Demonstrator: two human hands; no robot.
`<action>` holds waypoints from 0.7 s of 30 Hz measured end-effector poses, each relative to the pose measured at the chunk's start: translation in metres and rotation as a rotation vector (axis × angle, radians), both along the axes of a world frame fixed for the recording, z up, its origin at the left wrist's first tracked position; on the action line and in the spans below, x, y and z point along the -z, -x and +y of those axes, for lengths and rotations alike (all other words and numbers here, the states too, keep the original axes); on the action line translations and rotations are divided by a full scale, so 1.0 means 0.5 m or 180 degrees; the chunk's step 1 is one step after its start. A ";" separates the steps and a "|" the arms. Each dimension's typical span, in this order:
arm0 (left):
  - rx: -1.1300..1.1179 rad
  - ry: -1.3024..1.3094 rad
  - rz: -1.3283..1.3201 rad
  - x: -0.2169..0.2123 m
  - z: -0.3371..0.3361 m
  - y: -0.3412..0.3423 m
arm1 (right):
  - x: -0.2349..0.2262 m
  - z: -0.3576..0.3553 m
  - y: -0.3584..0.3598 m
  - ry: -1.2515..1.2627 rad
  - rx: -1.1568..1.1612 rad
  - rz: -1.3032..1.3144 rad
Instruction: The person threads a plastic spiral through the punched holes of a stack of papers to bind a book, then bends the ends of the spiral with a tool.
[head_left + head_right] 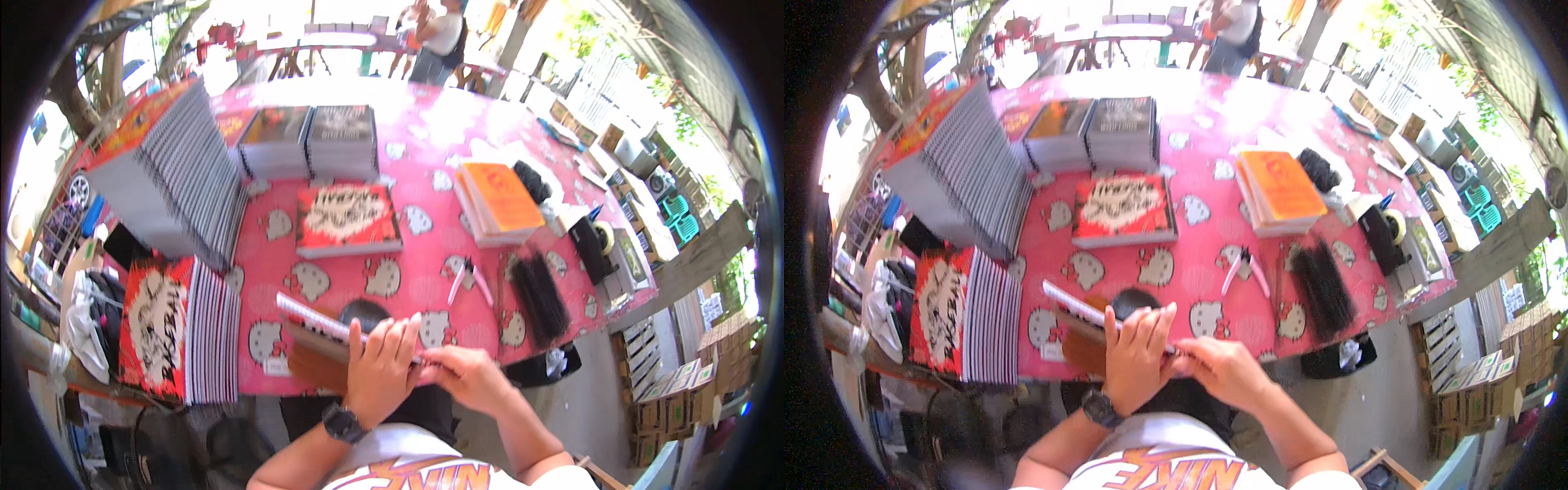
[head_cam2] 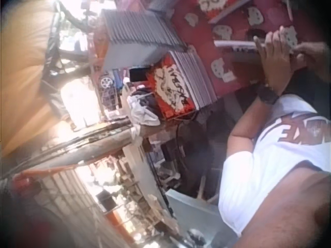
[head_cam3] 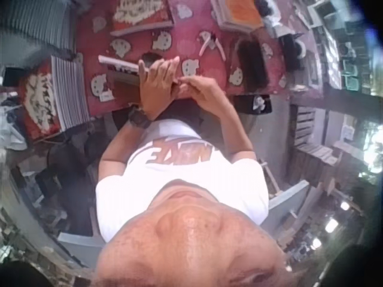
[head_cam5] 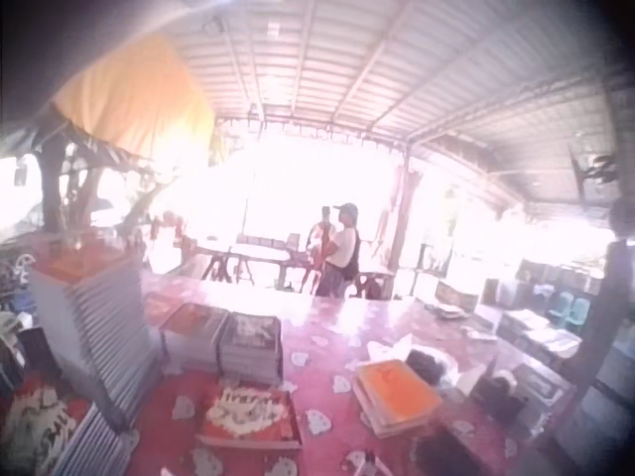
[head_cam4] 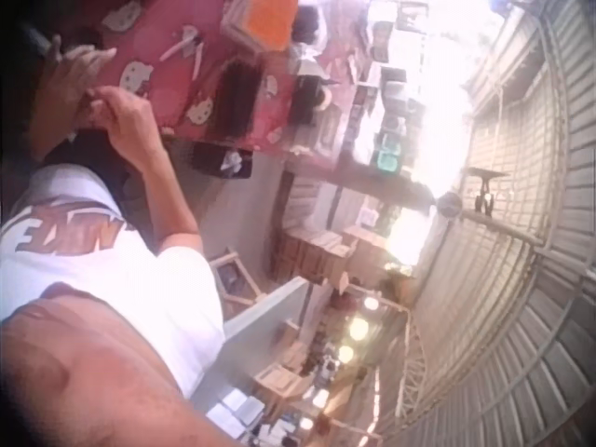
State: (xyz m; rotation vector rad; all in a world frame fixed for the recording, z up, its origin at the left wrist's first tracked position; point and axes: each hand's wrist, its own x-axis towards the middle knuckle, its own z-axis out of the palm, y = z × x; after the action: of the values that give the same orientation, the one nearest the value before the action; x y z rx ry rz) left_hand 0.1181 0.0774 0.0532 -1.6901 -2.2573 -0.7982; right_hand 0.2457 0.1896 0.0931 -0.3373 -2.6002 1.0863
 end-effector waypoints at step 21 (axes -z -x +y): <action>0.1138 -0.0406 -0.0726 -0.051 -0.037 0.042 | 0.221 0.098 0.221 -0.1226 -0.1269 -0.0413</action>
State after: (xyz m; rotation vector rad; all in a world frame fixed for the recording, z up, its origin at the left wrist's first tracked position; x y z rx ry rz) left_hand 0.0970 0.0588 0.0788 -2.0615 -2.0064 -1.2414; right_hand 0.1350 0.2385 -0.0175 0.2148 -2.9929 0.6555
